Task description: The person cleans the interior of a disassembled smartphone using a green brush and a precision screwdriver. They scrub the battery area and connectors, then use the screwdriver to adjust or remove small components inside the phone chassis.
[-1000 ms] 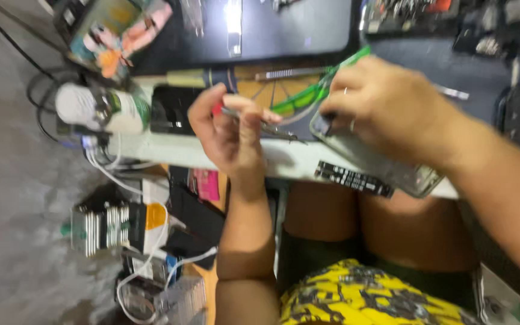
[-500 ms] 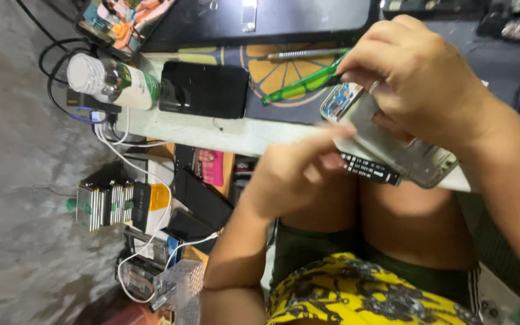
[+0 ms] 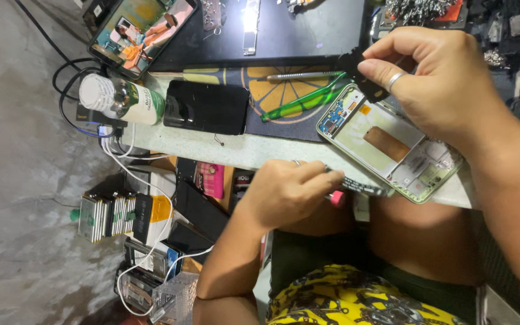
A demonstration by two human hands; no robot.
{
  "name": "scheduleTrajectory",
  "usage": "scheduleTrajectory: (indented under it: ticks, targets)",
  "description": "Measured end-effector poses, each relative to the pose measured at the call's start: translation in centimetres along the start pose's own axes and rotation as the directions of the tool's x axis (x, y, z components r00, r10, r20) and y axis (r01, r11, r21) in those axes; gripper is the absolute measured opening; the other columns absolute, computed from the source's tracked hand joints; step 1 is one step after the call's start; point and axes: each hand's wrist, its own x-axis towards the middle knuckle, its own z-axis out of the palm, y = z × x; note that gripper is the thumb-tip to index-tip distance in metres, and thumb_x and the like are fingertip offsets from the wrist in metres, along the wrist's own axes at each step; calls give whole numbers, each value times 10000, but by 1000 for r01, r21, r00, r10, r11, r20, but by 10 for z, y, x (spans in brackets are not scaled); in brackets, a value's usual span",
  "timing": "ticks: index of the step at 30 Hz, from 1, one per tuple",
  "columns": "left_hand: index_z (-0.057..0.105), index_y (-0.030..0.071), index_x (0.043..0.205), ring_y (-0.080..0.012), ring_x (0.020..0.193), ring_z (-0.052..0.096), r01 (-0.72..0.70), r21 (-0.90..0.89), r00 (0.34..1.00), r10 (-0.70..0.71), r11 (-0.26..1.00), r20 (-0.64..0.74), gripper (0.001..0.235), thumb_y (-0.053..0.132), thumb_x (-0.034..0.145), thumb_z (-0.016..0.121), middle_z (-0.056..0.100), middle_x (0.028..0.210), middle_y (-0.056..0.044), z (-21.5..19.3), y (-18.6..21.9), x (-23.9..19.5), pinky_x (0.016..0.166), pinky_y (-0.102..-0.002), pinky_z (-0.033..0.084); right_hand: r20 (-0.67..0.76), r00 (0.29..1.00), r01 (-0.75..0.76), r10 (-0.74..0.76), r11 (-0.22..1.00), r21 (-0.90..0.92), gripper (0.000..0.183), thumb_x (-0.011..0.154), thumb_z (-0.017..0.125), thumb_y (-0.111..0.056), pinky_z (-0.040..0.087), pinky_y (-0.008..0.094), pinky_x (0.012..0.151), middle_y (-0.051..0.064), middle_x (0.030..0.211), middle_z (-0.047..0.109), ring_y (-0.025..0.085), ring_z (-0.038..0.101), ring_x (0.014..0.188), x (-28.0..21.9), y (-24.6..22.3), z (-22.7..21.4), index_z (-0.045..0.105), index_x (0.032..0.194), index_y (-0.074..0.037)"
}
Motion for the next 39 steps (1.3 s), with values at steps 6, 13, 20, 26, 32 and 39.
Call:
scheduleTrajectory:
  ticks: [6, 13, 20, 26, 32, 39]
  targets:
    - [736, 134, 1108, -165, 625, 570, -40, 71, 856, 71, 997, -513, 333, -26, 839, 848, 576, 693, -32, -31, -50, 52, 571, -299, 458, -75, 996, -34, 37, 998, 49, 137, 1002, 724, -91, 504, 234, 597, 46, 903, 718, 84, 645, 705, 3, -6, -16, 721, 1109, -7]
    - [713, 46, 1041, -128, 593, 497, -4, -161, 590, -127, 987, -797, 216, -53, 909, 852, 577, 737, -52, -12, -83, 104, 554, -239, 397, -216, 974, -6, 67, 963, 269, 180, 1024, 691, -17, 581, 236, 651, 115, 944, 667, 162, 701, 729, 7, -17, -39, 648, 1179, 64]
    - [697, 33, 1081, -158, 617, 540, -83, -177, 665, -78, 981, -743, 223, -75, 926, 816, 605, 780, -72, -4, -91, 95, 573, -262, 417, -158, 969, -131, 191, 936, 326, 219, 963, 714, -41, 567, 216, 621, 82, 887, 709, 139, 712, 695, 13, -10, -44, 688, 1166, 37]
    - [691, 39, 1079, -155, 621, 578, -65, -161, 669, -77, 985, -739, 226, -63, 923, 819, 630, 796, -79, -1, -89, 97, 563, -259, 438, -217, 976, 7, 9, 997, 74, 215, 1040, 690, -68, 525, 253, 718, 120, 988, 680, 173, 665, 825, 6, 50, -63, 654, 1208, 61]
    - [695, 37, 1075, -163, 619, 566, -78, -136, 715, -40, 988, -698, 237, -69, 911, 829, 613, 794, -79, -1, -90, 98, 568, -272, 437, -270, 962, -96, 48, 982, -166, 286, 1012, 712, -81, 535, 254, 735, 113, 1013, 682, 168, 670, 849, -5, 124, -105, 632, 1257, 43]
    - [687, 46, 1086, -168, 629, 597, -85, -140, 722, -36, 987, -691, 238, -73, 921, 811, 623, 822, -77, 1, -91, 100, 567, -277, 454, -271, 959, -147, 85, 965, -219, 378, 980, 737, -97, 548, 256, 755, 106, 1042, 685, 161, 677, 877, -4, 143, -112, 607, 1314, 21]
